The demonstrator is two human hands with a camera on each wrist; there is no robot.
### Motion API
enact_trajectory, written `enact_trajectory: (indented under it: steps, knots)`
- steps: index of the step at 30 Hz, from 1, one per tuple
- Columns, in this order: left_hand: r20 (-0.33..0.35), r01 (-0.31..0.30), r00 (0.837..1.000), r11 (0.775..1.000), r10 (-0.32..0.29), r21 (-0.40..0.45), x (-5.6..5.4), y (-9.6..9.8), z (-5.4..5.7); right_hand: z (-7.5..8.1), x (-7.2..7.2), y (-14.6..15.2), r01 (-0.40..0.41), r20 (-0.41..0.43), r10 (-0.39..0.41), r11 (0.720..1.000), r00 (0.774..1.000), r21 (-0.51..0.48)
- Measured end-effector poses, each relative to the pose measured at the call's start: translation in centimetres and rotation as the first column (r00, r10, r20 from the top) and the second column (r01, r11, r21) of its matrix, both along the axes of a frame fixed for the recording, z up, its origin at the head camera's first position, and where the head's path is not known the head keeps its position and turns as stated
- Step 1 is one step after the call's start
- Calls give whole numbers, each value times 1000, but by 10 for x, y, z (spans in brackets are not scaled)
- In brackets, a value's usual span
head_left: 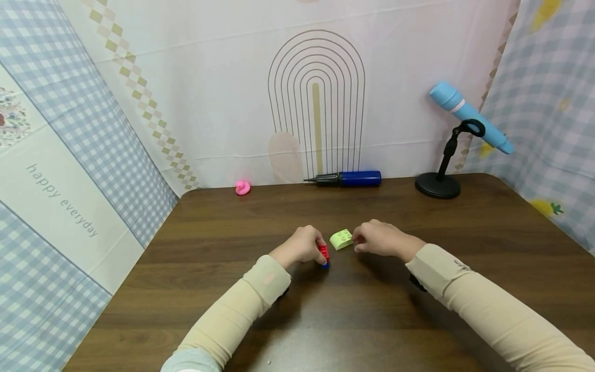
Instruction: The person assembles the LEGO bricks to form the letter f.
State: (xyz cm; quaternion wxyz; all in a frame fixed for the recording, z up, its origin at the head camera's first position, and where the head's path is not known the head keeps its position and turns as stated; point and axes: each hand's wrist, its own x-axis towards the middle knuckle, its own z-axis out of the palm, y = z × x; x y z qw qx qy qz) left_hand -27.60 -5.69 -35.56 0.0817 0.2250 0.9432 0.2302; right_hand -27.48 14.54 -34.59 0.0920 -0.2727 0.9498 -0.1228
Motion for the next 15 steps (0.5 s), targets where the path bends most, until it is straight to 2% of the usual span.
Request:
enact_trajectory:
  steps: [9, 15]
  knots:
    - [8, 18, 1000, 1000, -18, -23, 3, -8, 0, 4, -5, -17, -9, -55, 10, 1000, 998, 10]
    - [8, 12, 1000, 1000, -12, 0, 9, -24, -3, 5, -10, -33, -30, -81, 32, 999, 996, 29]
